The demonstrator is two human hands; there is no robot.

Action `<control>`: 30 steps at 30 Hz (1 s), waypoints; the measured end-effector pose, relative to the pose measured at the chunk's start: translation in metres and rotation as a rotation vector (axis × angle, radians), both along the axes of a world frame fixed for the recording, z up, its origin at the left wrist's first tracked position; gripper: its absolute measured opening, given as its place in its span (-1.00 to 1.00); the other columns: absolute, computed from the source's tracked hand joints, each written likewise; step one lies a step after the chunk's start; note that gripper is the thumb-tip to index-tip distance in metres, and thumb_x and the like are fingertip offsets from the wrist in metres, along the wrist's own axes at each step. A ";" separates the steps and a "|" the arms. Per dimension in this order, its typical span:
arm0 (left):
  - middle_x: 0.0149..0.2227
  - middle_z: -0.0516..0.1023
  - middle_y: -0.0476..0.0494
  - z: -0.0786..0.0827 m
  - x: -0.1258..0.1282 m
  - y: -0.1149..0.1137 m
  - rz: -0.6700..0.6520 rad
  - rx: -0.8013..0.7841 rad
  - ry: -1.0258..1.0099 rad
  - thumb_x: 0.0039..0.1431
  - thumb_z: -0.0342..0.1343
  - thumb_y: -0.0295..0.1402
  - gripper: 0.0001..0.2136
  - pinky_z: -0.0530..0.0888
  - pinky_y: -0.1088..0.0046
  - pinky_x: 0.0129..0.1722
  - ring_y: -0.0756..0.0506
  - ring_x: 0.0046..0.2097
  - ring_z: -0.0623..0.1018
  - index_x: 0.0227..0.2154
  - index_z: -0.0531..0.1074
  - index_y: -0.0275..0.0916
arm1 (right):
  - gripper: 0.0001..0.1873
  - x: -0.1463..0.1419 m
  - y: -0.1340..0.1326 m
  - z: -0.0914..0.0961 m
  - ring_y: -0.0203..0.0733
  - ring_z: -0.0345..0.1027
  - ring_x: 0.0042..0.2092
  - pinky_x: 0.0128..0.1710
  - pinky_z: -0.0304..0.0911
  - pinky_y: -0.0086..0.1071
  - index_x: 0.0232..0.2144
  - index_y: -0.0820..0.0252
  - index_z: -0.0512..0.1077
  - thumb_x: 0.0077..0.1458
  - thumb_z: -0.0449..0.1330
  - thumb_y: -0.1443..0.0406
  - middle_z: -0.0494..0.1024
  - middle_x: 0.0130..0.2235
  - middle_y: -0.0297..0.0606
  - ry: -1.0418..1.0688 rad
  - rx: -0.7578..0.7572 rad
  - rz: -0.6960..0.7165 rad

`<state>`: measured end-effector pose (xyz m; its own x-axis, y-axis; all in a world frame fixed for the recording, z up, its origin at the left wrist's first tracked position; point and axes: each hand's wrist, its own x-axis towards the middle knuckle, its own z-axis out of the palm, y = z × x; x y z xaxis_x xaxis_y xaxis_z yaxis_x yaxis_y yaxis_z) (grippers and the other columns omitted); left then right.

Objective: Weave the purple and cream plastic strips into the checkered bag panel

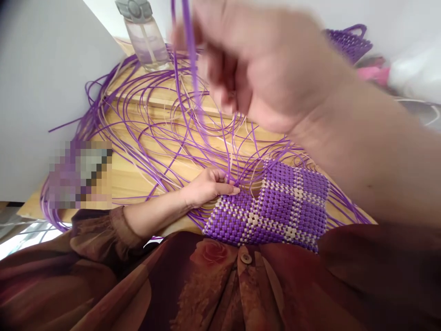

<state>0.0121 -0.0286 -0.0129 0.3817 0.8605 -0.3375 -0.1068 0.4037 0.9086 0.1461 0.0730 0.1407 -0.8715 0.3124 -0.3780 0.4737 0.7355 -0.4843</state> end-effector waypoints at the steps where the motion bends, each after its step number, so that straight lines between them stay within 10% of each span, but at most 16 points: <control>1: -0.58 0.42 0.03 -0.001 0.001 0.000 -0.002 0.015 -0.020 -0.14 0.38 -0.30 -0.79 0.24 0.47 -0.46 0.06 -0.53 0.32 -0.54 0.48 -0.31 | -0.71 0.002 -0.004 -0.004 -0.20 0.38 -0.27 -0.21 0.18 -0.34 -0.18 0.22 0.60 0.12 0.21 0.19 0.59 -0.34 -0.23 -0.006 -0.014 -0.001; 9: -0.47 0.52 -0.01 -0.010 0.005 0.001 0.041 0.010 -0.133 -0.22 0.39 -0.36 -0.78 0.36 0.44 -0.29 0.00 -0.40 0.45 -0.46 0.54 -0.33 | -0.82 0.008 -0.026 -0.049 -0.31 0.35 -0.41 -0.39 0.16 -0.42 -0.32 0.21 0.59 0.08 0.19 0.32 0.58 -0.41 -0.28 -0.131 -0.068 -0.013; 17: -0.64 0.34 0.07 0.004 0.000 0.000 -0.019 -0.015 0.018 -0.17 0.39 -0.24 -0.73 0.12 0.50 -0.53 0.10 -0.58 0.21 -0.57 0.46 -0.31 | -0.73 -0.051 0.000 0.031 -0.44 0.27 -0.39 -0.42 0.16 -0.58 -0.43 0.10 0.48 0.16 -0.01 0.30 0.37 -0.43 -0.46 0.888 -0.204 -0.552; 24: -0.52 0.46 0.03 -0.003 0.003 0.001 0.048 0.028 -0.097 -0.25 0.41 -0.35 -0.77 0.30 0.48 -0.37 0.04 -0.45 0.38 -0.51 0.51 -0.32 | -0.74 -0.016 -0.001 -0.028 -0.29 0.33 -0.41 -0.39 0.23 -0.41 -0.29 0.19 0.58 0.09 0.25 0.13 0.56 -0.38 -0.28 -0.230 -0.285 -0.022; 30: -0.52 0.44 0.04 -0.006 0.003 0.002 0.023 0.042 -0.091 -0.20 0.40 -0.33 -0.78 0.28 0.48 -0.38 0.06 -0.46 0.36 -0.51 0.49 -0.32 | -0.82 -0.010 -0.013 -0.038 -0.35 0.26 -0.51 -0.47 0.12 -0.40 -0.45 0.22 0.52 0.13 0.19 0.26 0.48 -0.52 -0.34 -0.181 -0.153 -0.059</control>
<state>0.0152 -0.0266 -0.0191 0.3891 0.8820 -0.2656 -0.1980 0.3617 0.9110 0.1357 0.0605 0.1029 -0.7669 0.2879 -0.5735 0.6032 0.6285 -0.4910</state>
